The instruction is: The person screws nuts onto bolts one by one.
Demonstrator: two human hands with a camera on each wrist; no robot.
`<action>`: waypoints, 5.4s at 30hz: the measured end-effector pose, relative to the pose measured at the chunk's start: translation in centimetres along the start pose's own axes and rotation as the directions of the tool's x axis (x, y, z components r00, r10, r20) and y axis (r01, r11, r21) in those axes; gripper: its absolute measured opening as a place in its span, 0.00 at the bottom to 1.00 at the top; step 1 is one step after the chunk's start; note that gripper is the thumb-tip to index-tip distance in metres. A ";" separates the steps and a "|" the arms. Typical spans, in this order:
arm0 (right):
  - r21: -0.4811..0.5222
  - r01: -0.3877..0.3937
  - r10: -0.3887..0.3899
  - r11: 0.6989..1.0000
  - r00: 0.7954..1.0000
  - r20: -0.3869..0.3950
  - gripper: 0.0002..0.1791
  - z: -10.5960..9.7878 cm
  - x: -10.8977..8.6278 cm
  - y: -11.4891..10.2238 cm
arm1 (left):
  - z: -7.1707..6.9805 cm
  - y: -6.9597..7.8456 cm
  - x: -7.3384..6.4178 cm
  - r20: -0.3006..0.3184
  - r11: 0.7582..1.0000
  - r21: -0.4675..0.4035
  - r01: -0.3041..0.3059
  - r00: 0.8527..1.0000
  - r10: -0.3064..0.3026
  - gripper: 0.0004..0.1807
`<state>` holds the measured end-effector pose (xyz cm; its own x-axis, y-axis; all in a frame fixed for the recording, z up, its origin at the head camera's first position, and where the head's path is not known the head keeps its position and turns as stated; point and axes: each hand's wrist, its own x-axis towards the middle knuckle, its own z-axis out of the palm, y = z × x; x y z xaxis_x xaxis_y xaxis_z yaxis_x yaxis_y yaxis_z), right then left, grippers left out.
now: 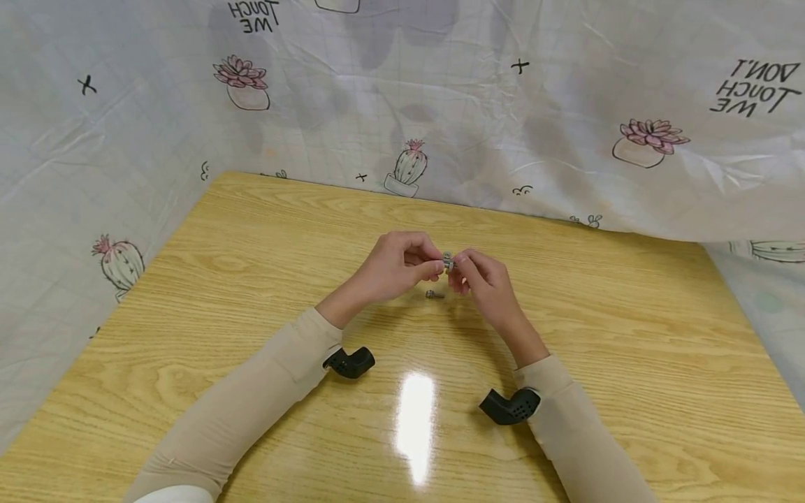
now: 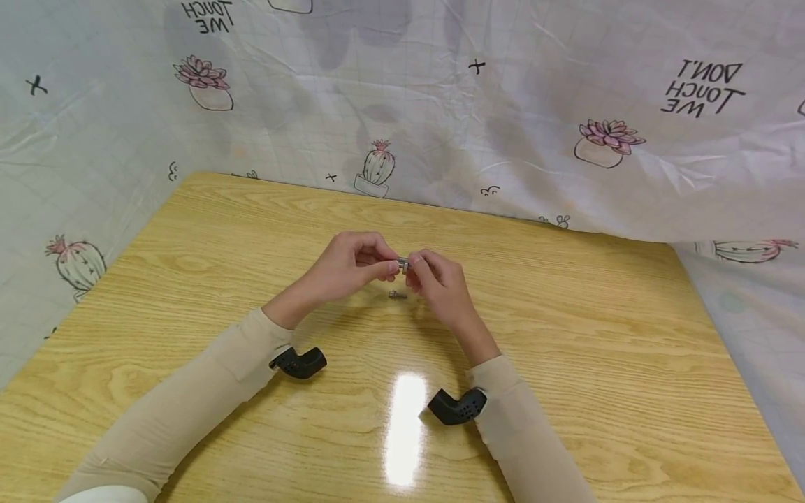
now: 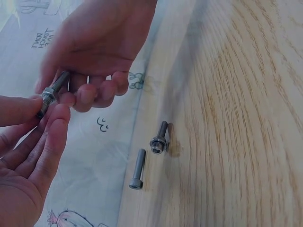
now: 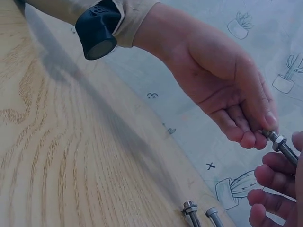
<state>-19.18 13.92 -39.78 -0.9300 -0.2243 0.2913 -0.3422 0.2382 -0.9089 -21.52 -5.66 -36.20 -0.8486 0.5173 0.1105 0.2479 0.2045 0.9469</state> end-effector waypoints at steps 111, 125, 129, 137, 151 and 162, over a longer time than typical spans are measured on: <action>0.073 0.033 -0.034 0.997 0.999 0.012 0.08 -0.5 0.4 -0.2 | -0.1 0.7 0.4 -0.008 1.000 0.000 0.014 1.000 -0.014 0.02; 0.059 -0.008 0.008 0.998 1.000 0.008 0.11 -0.4 0.3 0.0 | 0.0 0.5 0.4 0.001 1.000 -0.002 0.025 1.000 -0.025 0.02; 0.082 0.012 -0.014 0.997 0.999 0.030 0.11 -0.5 0.4 0.0 | 0.0 0.4 0.5 0.006 1.000 -0.009 0.028 1.000 -0.028 0.03; 0.108 0.003 -0.007 0.994 0.999 0.034 0.09 -0.6 0.4 -0.1 | 0.1 0.5 0.5 0.000 1.000 -0.011 0.020 1.000 -0.020 0.02; 0.067 -0.008 0.007 0.998 1.000 0.012 0.16 -0.3 0.4 -0.1 | 0.3 0.8 0.5 0.004 1.000 0.019 0.006 1.000 -0.006 0.02; 0.106 0.039 -0.040 0.994 0.999 0.008 0.09 -0.7 0.4 -0.2 | 0.0 0.5 0.6 0.002 0.999 -0.021 0.044 0.999 -0.044 0.03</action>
<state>-19.59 14.44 -39.23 -0.9144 -0.2407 0.3254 -0.3623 0.1282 -0.9232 -21.89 -5.27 -35.67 -0.8578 0.5095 0.0681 0.2005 0.2096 0.9570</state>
